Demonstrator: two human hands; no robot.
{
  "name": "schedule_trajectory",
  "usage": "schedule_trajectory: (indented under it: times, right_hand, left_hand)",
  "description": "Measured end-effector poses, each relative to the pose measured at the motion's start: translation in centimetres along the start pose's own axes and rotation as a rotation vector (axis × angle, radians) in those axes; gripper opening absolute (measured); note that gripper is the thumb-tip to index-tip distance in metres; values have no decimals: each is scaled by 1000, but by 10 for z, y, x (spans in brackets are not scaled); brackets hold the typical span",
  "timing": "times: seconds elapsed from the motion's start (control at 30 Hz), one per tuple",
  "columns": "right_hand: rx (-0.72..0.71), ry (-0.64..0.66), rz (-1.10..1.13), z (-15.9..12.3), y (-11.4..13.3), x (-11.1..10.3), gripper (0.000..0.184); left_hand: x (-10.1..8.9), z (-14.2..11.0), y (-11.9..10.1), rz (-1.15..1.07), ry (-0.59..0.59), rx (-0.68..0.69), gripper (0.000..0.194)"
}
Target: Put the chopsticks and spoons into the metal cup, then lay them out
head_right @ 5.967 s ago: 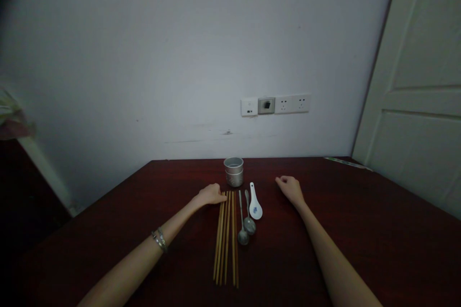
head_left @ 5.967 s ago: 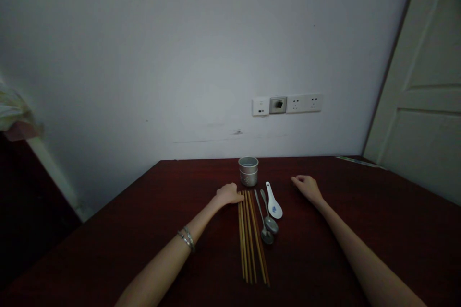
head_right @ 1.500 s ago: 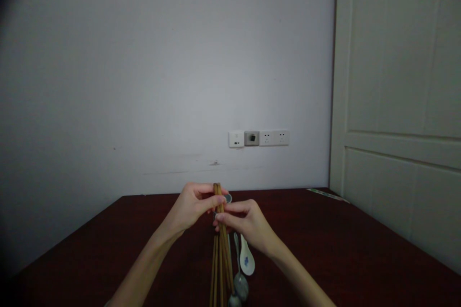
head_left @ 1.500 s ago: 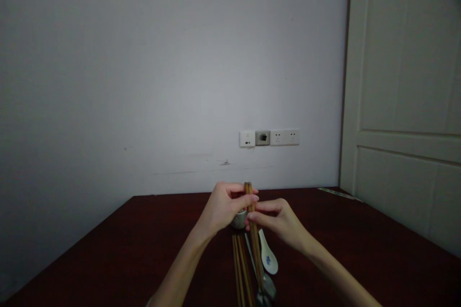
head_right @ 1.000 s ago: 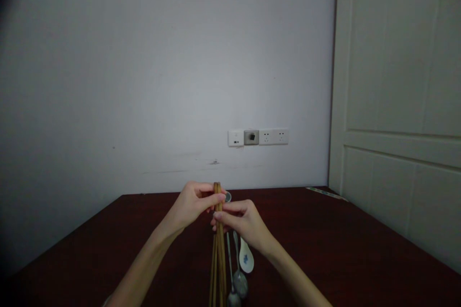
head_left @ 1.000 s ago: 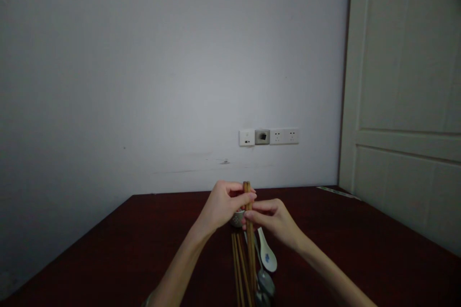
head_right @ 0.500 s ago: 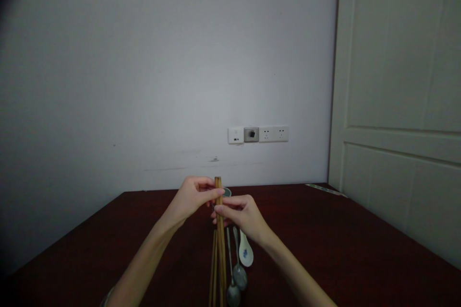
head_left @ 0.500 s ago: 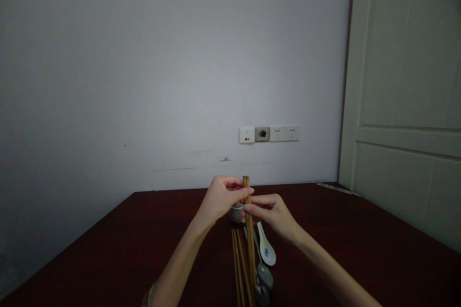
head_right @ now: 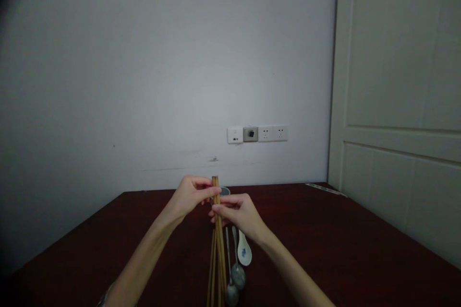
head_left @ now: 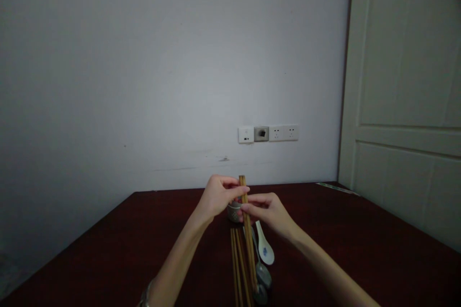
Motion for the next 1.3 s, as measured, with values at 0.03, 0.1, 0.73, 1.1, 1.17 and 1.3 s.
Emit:
schedule_trajectory:
  times: [0.03,0.1,0.73,1.1,1.17,1.3]
  right_hand:
    - [8,5,9,1,-2,-1,32]
    - [25,21,35,2,-7,-4,36]
    - [338,-716,143,-10,-176,-202,29]
    - [302,-713,164,-18,-191,-219,30]
    - [304,-711,158,-18,-192,-220,30]
    - [302,-700,152,-18,-194,-221,29]
  left_hand:
    - [1,0,0,-6,5,1,27]
    - [3,2,0,-19,13,3,27]
    - [-83,164,-11,96,-319,195,26]
    - [-66,185,49,258,-270,95,21]
    - [-63,183,60,268,-263,69,21]
    - [-56,176,81,252,-247,22,19]
Point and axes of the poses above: each hand's wrist, its own z-axis towards the middle knuckle, its own x-axis out of the palm, y = z × x, the point moved 7 cm from there along z, towards the middle knuckle, and after that the axes turned 4 degrees about -y, right-handed, at the moved point
